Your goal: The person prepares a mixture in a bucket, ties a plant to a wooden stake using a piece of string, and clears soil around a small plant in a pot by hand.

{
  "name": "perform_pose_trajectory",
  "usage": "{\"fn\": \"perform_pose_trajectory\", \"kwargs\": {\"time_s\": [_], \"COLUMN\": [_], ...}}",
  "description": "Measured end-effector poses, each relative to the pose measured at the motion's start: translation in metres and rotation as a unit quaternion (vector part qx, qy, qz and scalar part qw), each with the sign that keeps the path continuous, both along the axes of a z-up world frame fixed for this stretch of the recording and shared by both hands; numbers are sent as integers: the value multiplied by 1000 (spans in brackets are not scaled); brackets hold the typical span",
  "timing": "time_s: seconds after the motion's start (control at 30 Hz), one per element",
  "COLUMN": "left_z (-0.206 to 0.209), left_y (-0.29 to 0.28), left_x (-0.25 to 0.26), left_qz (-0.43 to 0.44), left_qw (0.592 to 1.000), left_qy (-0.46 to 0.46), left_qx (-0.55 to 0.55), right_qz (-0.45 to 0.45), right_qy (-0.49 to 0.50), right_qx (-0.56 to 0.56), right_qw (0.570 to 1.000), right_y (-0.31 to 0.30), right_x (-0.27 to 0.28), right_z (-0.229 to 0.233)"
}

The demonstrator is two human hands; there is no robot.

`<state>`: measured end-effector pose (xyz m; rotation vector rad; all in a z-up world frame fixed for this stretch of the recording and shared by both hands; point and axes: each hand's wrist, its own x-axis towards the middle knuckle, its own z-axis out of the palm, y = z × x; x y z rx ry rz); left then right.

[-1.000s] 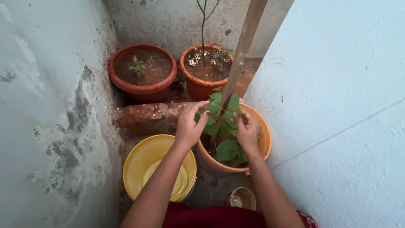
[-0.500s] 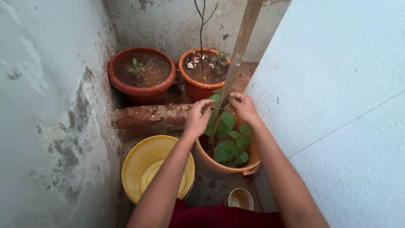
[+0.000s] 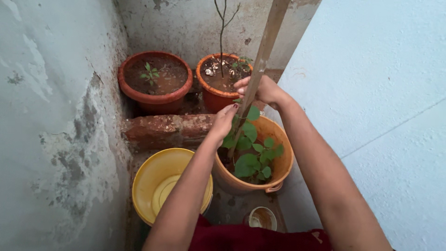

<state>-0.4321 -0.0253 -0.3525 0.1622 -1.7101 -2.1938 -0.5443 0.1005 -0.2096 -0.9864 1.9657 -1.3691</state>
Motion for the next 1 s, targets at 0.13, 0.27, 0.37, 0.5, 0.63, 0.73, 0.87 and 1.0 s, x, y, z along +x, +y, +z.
{"fn": "perform_pose_trajectory", "kwargs": {"time_s": [0.13,0.27,0.37,0.5,0.63,0.73,0.87,1.0], "left_z": [-5,-7,-5,1,2,-2,-3,-18], "left_y": [5,5,4,4,4,6,-1,-13], "left_x": [-12,-22,-20,-15,-22,-27,-23,-12], "left_qz": [-77,-82,-61,-57,-96,-73,-14,-21], "left_qw": [990,981,983,989,972,967,987,986], "left_qy": [13,26,42,15,24,18,11,-34], "left_qx": [117,175,169,139,211,243,160,163], "right_qz": [30,10,10,4,-26,-5,-52,-47], "right_qy": [-44,-140,-163,-82,36,-46,105,16], "right_qx": [-15,-54,-91,-87,-80,-69,-67,-136], "right_qw": [998,989,982,993,996,997,991,990], "right_y": [-5,-6,-5,-6,-8,-3,12,37], "right_x": [-3,2,2,0,-1,-1,-2,-7], "right_z": [1,-5,-8,-11,-8,-8,-27,-59]}}
